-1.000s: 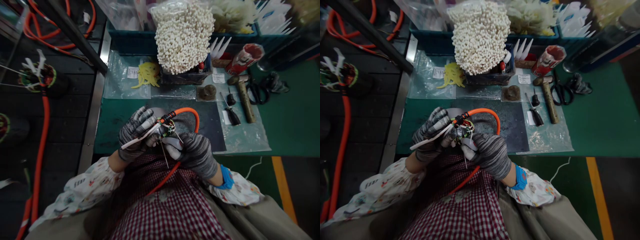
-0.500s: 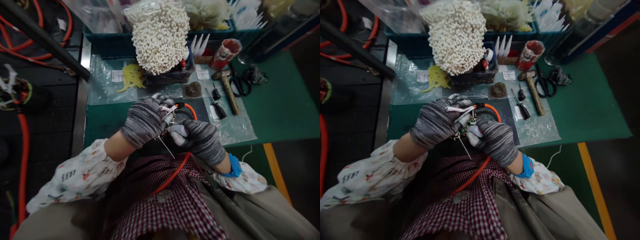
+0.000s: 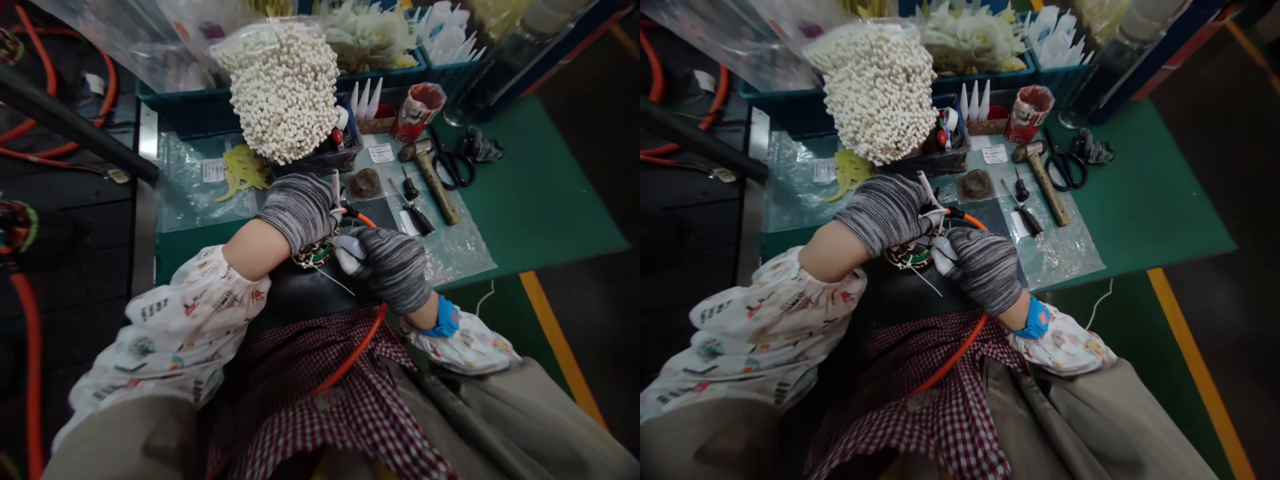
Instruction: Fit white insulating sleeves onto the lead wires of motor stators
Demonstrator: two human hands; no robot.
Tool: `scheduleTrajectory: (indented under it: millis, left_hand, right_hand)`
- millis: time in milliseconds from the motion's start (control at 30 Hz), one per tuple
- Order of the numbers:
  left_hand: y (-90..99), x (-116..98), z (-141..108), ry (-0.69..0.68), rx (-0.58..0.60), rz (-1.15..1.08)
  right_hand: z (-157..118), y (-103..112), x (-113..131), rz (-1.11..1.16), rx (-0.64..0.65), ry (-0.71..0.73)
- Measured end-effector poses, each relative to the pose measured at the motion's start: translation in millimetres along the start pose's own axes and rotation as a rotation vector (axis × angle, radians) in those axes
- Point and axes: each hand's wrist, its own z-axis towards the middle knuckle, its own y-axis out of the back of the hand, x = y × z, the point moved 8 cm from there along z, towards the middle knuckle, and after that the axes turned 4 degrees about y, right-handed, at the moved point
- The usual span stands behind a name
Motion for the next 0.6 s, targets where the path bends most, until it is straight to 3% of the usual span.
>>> scheduleTrajectory:
  millis: [133,267,433,600]
  left_hand:
    - [-0.9,-2.9,0.3,0.094,0.207,0.123]
    - [2.0,-10.4,-4.1,0.100,0.289,0.222]
    - [2.1,-14.2,-11.8,0.079,0.266,0.203]
    - [-3.4,-10.6,-20.8,0.099,0.219,0.174]
  right_hand:
    - [0.2,-2.0,-3.7,-0.019,0.030,-0.077]
    - [2.0,0.4,-6.6,0.039,0.014,-0.092]
    - [-6.0,5.1,-15.2,0.064,-0.041,-0.152]
    - [-34.1,12.2,-53.3,0.411,-0.140,-0.399]
